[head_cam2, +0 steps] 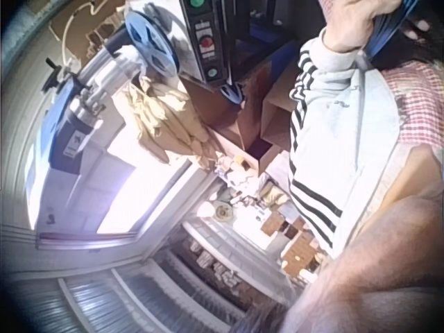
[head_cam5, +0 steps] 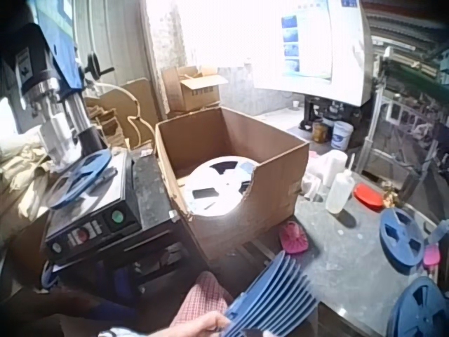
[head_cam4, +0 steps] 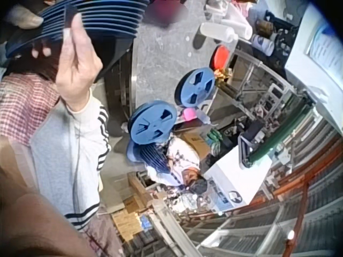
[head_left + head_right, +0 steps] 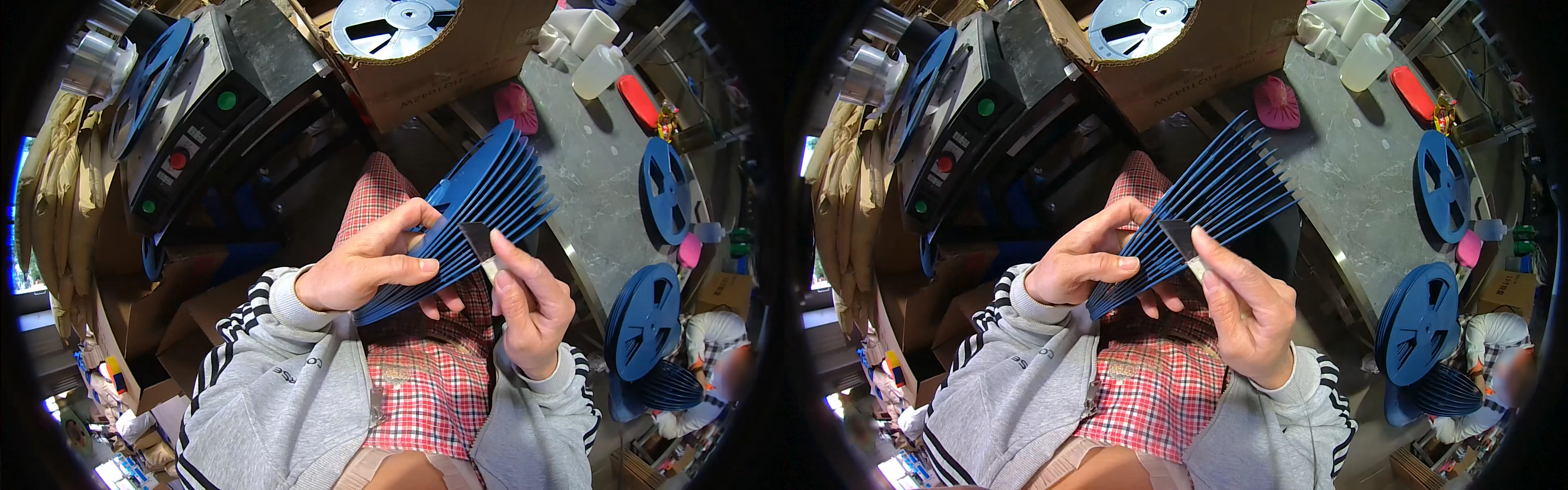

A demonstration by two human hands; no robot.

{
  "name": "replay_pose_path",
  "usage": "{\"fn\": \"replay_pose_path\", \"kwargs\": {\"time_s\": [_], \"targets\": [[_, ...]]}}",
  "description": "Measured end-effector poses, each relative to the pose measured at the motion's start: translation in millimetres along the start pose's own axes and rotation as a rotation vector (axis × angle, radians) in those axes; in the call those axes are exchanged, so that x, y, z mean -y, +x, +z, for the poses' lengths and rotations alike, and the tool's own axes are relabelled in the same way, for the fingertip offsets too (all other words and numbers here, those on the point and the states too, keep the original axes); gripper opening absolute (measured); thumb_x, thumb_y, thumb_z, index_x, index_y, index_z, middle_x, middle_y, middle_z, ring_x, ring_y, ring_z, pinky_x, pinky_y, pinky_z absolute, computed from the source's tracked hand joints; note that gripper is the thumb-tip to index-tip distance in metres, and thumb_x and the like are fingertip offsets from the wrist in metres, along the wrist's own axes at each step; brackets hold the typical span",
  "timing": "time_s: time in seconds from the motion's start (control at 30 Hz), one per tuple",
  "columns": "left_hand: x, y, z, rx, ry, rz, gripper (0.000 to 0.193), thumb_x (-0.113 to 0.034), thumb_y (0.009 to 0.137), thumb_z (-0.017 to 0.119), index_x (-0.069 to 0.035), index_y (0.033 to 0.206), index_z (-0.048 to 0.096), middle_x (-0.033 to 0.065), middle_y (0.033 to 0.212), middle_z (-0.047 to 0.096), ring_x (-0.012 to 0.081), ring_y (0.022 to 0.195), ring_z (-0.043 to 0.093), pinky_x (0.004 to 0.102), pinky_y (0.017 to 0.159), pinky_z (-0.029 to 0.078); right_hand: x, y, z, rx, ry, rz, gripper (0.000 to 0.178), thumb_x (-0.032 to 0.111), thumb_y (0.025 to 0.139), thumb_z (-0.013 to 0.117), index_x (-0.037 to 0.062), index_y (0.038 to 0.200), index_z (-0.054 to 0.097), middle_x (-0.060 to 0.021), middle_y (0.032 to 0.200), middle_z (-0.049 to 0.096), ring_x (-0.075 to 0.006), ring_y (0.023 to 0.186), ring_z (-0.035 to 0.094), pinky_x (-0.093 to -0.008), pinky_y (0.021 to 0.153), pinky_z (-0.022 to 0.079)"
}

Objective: The person wipes the surface of blue plastic reels with a pink cloth, then uses a small blade to scrape edges and remove burrs from a stack of reels. The person stacks the finished reels and hands them to a coworker.

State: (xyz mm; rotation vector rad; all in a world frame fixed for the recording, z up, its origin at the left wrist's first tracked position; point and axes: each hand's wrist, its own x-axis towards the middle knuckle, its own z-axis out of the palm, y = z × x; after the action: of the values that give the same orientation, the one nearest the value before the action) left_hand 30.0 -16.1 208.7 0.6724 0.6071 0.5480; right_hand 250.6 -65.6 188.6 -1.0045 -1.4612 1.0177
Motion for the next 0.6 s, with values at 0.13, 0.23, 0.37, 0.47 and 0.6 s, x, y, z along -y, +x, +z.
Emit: {"fn": "replay_pose_path", "kwargs": {"time_s": [0.13, 0.23, 0.37, 0.47, 0.6], "targets": [[1.2, -0.1, -1.1, 0.001, 0.006, 0.013, 0.047, -0.010, 0.094, 0.055, 0.005, 0.134, 0.033, 0.0293, 0.119, 0.060, 0.0431, 0.100, 0.068, 0.0472, 0.081, 0.061, 4.6, -1.3, -3.5, 0.033, 0.010, 0.059, 0.035, -0.004, 0.095, 0.055, -0.0056, 0.130, 0.060, -0.0120, 0.094, 0.070, -0.0062, 0.068, 0.059, -0.0197, 0.060, 0.047], [0.0, -0.1, -1.4, 0.006, 0.013, 0.012, 0.048, -0.009, 0.094, 0.055, 0.005, 0.134, 0.033, 0.0294, 0.118, 0.060, 0.0431, 0.101, 0.068, 0.0473, 0.081, 0.061, 3.7, -0.9, -5.3, 0.049, 0.032, 0.073, 0.035, -0.006, 0.094, 0.057, -0.0065, 0.129, 0.060, -0.0162, 0.099, 0.072, -0.0106, 0.077, 0.067, -0.0212, 0.066, 0.051], [-0.3, 0.3, -1.0, -0.004, 0.009, 0.002, 0.048, -0.009, 0.094, 0.056, 0.005, 0.134, 0.033, 0.0293, 0.118, 0.060, 0.0429, 0.100, 0.068, 0.0472, 0.081, 0.061, 1.5, 0.4, -2.7, 0.093, 0.013, -0.006, 0.035, -0.004, 0.095, 0.057, -0.0065, 0.129, 0.060, -0.0150, 0.094, 0.072, -0.0104, 0.073, 0.065, -0.0216, 0.064, 0.051], [-0.9, -1.0, -0.2, -0.004, 0.011, 0.005, 0.048, -0.009, 0.094, 0.056, 0.005, 0.134, 0.033, 0.0290, 0.118, 0.060, 0.0428, 0.100, 0.068, 0.0472, 0.080, 0.061, 1.5, -0.3, -4.0, 0.047, 0.040, 0.046, 0.035, -0.002, 0.096, 0.056, -0.0049, 0.130, 0.060, -0.0113, 0.092, 0.071, -0.0056, 0.064, 0.058, -0.0199, 0.057, 0.047], [-0.7, -0.6, -0.8, 0.013, 0.003, -0.003, 0.048, -0.009, 0.093, 0.056, 0.005, 0.134, 0.033, 0.0286, 0.118, 0.060, 0.0423, 0.100, 0.068, 0.0468, 0.080, 0.061, 0.1, 2.5, 0.3, -0.037, 0.048, 0.039, 0.035, 0.003, 0.098, 0.054, -0.0042, 0.132, 0.058, -0.0011, 0.076, 0.060, -0.0027, 0.056, 0.047, -0.0174, 0.051, 0.038]]}}
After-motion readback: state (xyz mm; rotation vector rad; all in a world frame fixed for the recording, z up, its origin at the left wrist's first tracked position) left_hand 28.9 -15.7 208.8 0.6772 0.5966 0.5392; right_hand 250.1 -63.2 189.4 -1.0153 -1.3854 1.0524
